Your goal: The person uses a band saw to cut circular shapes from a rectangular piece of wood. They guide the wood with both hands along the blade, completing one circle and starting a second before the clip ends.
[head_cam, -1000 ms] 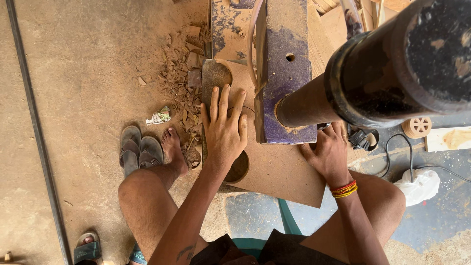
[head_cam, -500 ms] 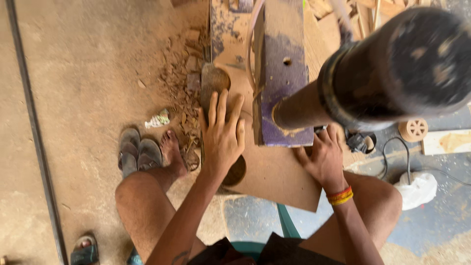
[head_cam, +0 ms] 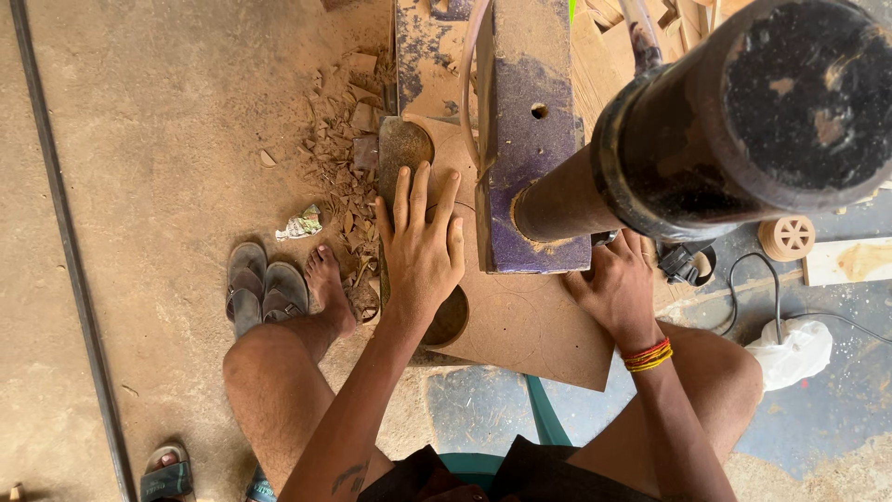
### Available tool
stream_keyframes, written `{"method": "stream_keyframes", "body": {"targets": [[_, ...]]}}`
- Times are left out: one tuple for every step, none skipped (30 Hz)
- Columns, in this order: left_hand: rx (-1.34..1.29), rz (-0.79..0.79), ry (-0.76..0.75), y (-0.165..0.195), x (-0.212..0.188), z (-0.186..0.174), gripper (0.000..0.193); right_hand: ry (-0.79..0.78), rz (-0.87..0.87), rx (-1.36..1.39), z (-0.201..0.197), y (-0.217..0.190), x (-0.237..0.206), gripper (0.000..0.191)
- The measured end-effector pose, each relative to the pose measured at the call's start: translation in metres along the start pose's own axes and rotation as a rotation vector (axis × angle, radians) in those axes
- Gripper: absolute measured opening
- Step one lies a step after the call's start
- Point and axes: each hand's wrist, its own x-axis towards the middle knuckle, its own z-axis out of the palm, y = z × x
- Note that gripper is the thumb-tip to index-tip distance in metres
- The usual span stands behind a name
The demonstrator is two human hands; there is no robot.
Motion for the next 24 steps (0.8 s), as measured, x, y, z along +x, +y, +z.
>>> {"method": "stream_keyframes", "body": {"targets": [[0.004, -0.001, -0.006, 0.000, 0.000, 0.000, 0.054, 0.011, -0.018, -0.005, 0.000, 0.001, 0.000, 0.044], [0.007, -0.001, -0.011, 0.000, 0.001, 0.000, 0.053, -0.006, -0.002, -0.005, 0.000, 0.001, 0.000, 0.045], [0.011, -0.001, -0.007, -0.001, 0.002, 0.001, 0.053, -0.022, 0.014, -0.006, 0.001, 0.002, 0.001, 0.046], [0.015, -0.003, -0.004, -0.001, 0.002, 0.002, 0.054, -0.041, 0.031, -0.006, 0.002, 0.003, 0.000, 0.047], [0.018, -0.006, -0.002, -0.001, 0.002, 0.003, 0.054, -0.023, 0.014, -0.001, 0.003, 0.005, -0.001, 0.045], [0.018, -0.007, -0.008, -0.002, 0.001, 0.004, 0.054, -0.006, -0.004, 0.004, 0.005, 0.006, -0.001, 0.044], [0.019, -0.010, -0.013, -0.003, 0.001, 0.004, 0.054, 0.011, -0.022, 0.011, 0.007, 0.007, -0.001, 0.042], [0.018, -0.012, -0.018, -0.003, 0.001, 0.005, 0.054, -0.022, 0.011, -0.014, 0.008, 0.009, -0.001, 0.045], [0.023, -0.012, -0.019, -0.003, 0.000, 0.006, 0.054, -0.056, 0.045, -0.040, 0.010, 0.010, -0.002, 0.047], [0.028, -0.009, -0.017, -0.003, 0.001, 0.006, 0.054, -0.086, 0.078, -0.065, 0.012, 0.012, -0.001, 0.049], [0.034, -0.008, -0.014, -0.004, 0.001, 0.006, 0.053, -0.098, 0.089, -0.062, 0.014, 0.014, -0.001, 0.049], [0.033, -0.011, -0.015, -0.003, 0.002, 0.006, 0.054, -0.111, 0.101, -0.059, 0.015, 0.016, -0.001, 0.050], [0.032, -0.014, -0.016, -0.003, 0.002, 0.006, 0.054, -0.124, 0.114, -0.056, 0.016, 0.018, -0.001, 0.050], [0.031, -0.015, -0.016, -0.003, 0.002, 0.005, 0.054, -0.086, 0.070, -0.048, 0.018, 0.019, -0.002, 0.050], [0.029, -0.017, -0.016, -0.003, 0.003, 0.005, 0.054, -0.048, 0.026, -0.040, 0.019, 0.021, -0.002, 0.050], [0.029, -0.019, -0.017, -0.003, 0.003, 0.005, 0.055, -0.012, -0.017, -0.031, 0.021, 0.023, -0.002, 0.049], [0.028, -0.021, -0.017, -0.003, 0.004, 0.005, 0.055, -0.046, 0.012, -0.041, 0.022, 0.025, -0.003, 0.051], [0.032, -0.024, -0.015, -0.002, 0.004, 0.005, 0.055, -0.078, 0.039, -0.051, 0.024, 0.028, -0.002, 0.053], [0.035, -0.026, -0.015, -0.002, 0.004, 0.006, 0.055, -0.112, 0.068, -0.061, 0.026, 0.029, -0.002, 0.055], [0.038, -0.031, -0.017, -0.001, 0.004, 0.006, 0.055, -0.118, 0.072, -0.065, 0.027, 0.031, -0.003, 0.054], [0.042, -0.034, -0.010, 0.000, 0.003, 0.006, 0.055, -0.123, 0.077, -0.069, 0.027, 0.033, -0.002, 0.053], [0.046, -0.037, -0.002, 0.001, 0.003, 0.006, 0.054, -0.126, 0.080, -0.072, 0.028, 0.034, -0.001, 0.052], [0.051, -0.038, 0.008, 0.002, 0.003, 0.006, 0.054, -0.126, 0.078, -0.064, 0.028, 0.034, -0.001, 0.046], [0.053, -0.039, 0.008, 0.003, 0.002, 0.005, 0.055, -0.128, 0.075, -0.056, 0.027, 0.034, 0.000, 0.041]]}}
